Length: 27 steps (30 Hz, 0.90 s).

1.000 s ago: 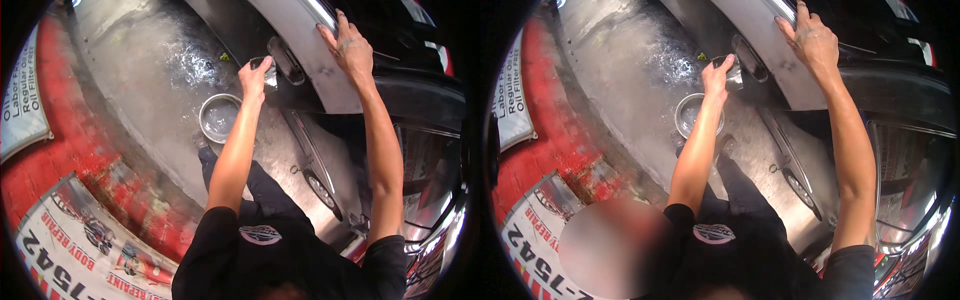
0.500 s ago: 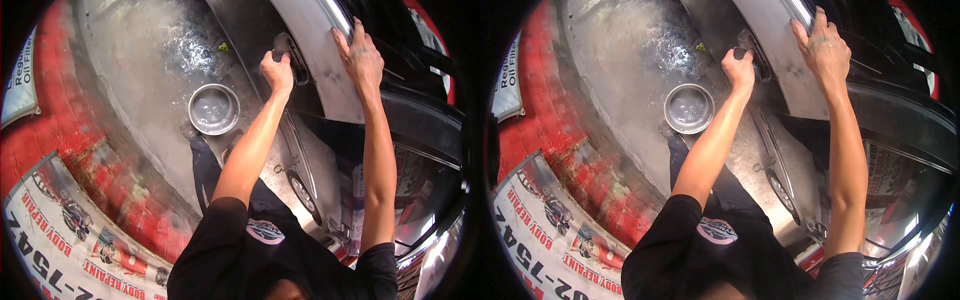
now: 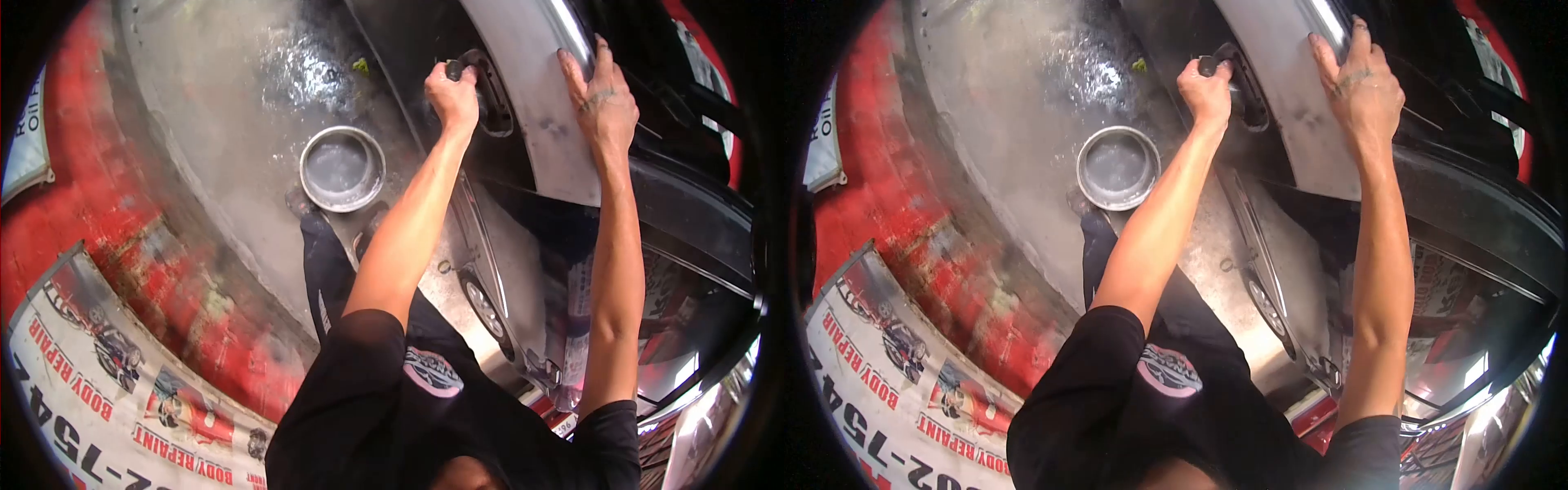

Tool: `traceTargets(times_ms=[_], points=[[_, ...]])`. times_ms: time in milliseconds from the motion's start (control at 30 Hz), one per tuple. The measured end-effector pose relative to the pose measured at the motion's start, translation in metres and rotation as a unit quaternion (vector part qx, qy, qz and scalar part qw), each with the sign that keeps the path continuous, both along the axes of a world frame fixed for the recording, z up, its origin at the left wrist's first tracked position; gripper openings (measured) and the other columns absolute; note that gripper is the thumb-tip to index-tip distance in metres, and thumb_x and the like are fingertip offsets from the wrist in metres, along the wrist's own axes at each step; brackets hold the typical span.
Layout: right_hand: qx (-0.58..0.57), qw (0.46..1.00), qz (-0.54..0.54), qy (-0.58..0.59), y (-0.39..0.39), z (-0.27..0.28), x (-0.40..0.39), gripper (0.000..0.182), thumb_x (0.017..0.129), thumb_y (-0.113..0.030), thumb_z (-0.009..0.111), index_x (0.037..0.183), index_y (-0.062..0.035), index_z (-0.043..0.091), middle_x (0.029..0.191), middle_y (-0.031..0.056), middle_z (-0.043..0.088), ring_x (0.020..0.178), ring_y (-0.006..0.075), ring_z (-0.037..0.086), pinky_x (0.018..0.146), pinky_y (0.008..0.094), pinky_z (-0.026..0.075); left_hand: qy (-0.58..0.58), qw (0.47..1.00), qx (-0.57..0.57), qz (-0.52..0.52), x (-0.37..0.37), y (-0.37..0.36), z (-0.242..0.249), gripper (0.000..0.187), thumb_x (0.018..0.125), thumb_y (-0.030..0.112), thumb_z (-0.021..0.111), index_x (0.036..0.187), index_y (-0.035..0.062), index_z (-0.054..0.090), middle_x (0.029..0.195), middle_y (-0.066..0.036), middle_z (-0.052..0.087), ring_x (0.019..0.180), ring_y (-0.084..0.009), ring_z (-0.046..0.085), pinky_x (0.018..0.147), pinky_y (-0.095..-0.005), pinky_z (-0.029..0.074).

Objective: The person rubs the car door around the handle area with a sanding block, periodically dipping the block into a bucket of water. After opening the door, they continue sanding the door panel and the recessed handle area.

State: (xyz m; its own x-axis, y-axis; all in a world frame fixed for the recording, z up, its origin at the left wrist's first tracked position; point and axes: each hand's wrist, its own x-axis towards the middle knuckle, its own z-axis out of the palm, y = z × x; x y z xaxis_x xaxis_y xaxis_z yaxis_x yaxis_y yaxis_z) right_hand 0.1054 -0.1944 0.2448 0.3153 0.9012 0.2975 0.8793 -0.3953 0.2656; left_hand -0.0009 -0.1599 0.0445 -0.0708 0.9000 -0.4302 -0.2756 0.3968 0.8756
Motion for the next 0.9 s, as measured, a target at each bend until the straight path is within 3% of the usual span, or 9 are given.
traceTargets(times_ms=[67, 200, 300, 400, 467, 633, 767, 867, 900], points=[[-0.003, 1.0, -0.01, 0.001, 0.002, -0.001, 0.0, 0.081, 0.099, -0.072, 0.052, 0.152, -0.0104, 0.054, 0.116, 0.0238, 0.074, 0.102, 0.0445, 0.075, 0.088, 0.0543, 0.06, -0.031, 0.998, 0.043, 0.014, -0.001, -0.026, 0.001, 0.011, 0.082, 0.002, 0.079, 0.084, -0.0015, 0.068, 0.074, -0.003, 0.066, 0.071, -0.0136, 0.059, 0.068, -0.0359, 0.05], [-0.004, 1.0, -0.015, -0.013, 0.001, 0.001, -0.006, 0.081, 0.099, -0.072, 0.052, 0.151, -0.0101, 0.054, 0.117, 0.0238, 0.074, 0.101, 0.0438, 0.075, 0.088, 0.0543, 0.06, -0.043, 0.999, -0.01, 0.004, 0.005, -0.033, -0.009, 0.011, 0.083, 0.002, 0.079, 0.086, -0.0021, 0.07, 0.078, -0.003, 0.07, 0.072, -0.0127, 0.062, 0.068, -0.0344, 0.051], [0.004, 1.0, 0.004, -0.014, 0.001, -0.003, 0.001, 0.08, 0.1, -0.072, 0.052, 0.151, -0.0105, 0.054, 0.116, 0.0237, 0.074, 0.101, 0.0439, 0.075, 0.087, 0.0549, 0.06, -0.048, 0.998, 0.017, 0.035, 0.008, 0.003, -0.012, 0.011, 0.083, 0.002, 0.079, 0.086, -0.0011, 0.068, 0.074, -0.001, 0.066, 0.069, -0.0106, 0.057, 0.066, -0.0324, 0.049], [0.0, 1.0, 0.004, -0.015, 0.002, 0.0, 0.0, 0.08, 0.1, -0.072, 0.052, 0.151, -0.0097, 0.055, 0.115, 0.0231, 0.074, 0.1, 0.0438, 0.075, 0.085, 0.0548, 0.06, -0.016, 0.996, 0.081, 0.045, 0.007, -0.031, -0.01, 0.012, 0.083, 0.002, 0.08, 0.085, -0.0005, 0.068, 0.076, 0.0, 0.065, 0.072, -0.0118, 0.057, 0.069, -0.0333, 0.049], [0.001, 1.0, -0.002, -0.02, 0.002, -0.002, -0.004, 0.08, 0.1, -0.072, 0.052, 0.15, -0.0093, 0.055, 0.114, 0.023, 0.074, 0.1, 0.0439, 0.075, 0.085, 0.0548, 0.06, -0.051, 0.998, 0.009, 0.025, 0.006, -0.048, -0.004, 0.011, 0.084, 0.001, 0.08, 0.086, -0.0005, 0.07, 0.078, -0.001, 0.068, 0.074, -0.0116, 0.059, 0.07, -0.033, 0.05], [0.011, 1.0, 0.01, -0.02, 0.002, -0.002, 0.003, 0.08, 0.1, -0.072, 0.052, 0.15, -0.0095, 0.055, 0.114, 0.023, 0.074, 0.1, 0.0441, 0.075, 0.085, 0.0551, 0.06, -0.061, 0.997, 0.037, 0.029, 0.008, 0.003, -0.01, 0.007, 0.083, 0.0, 0.077, 0.085, -0.0007, 0.071, 0.076, 0.0, 0.068, 0.069, -0.0101, 0.057, 0.065, -0.0315, 0.048], [0.007, 1.0, 0.007, -0.022, 0.005, -0.002, 0.003, 0.081, 0.099, -0.073, 0.052, 0.15, -0.0098, 0.055, 0.113, 0.0228, 0.074, 0.098, 0.0434, 0.075, 0.086, 0.0557, 0.06, -0.028, 0.999, 0.046, 0.001, 0.009, -0.043, -0.017, 0.007, 0.084, 0.0, 0.077, 0.084, -0.0003, 0.07, 0.079, 0.0, 0.068, 0.075, -0.0098, 0.059, 0.068, -0.032, 0.049], [-0.002, 1.0, -0.01, -0.029, 0.002, -0.001, -0.002, 0.081, 0.099, -0.073, 0.053, 0.149, -0.0092, 0.055, 0.114, 0.0232, 0.074, 0.1, 0.044, 0.075, 0.086, 0.0554, 0.06, -0.014, 0.998, 0.062, 0.028, 0.005, -0.029, -0.01, 0.009, 0.084, 0.001, 0.078, 0.083, -0.0005, 0.069, 0.075, -0.001, 0.068, 0.07, -0.0102, 0.059, 0.066, -0.0323, 0.049], [-0.003, 1.0, -0.011, -0.022, 0.001, -0.001, -0.003, 0.081, 0.099, -0.072, 0.053, 0.15, -0.0095, 0.055, 0.115, 0.0233, 0.074, 0.101, 0.0441, 0.075, 0.087, 0.0553, 0.06, -0.078, 0.993, 0.058, 0.06, 0.01, -0.012, -0.016, 0.011, 0.084, 0.0, 0.078, 0.08, 0.0, 0.068, 0.071, 0.0, 0.064, 0.067, -0.0099, 0.056, 0.064, -0.0322, 0.048]])
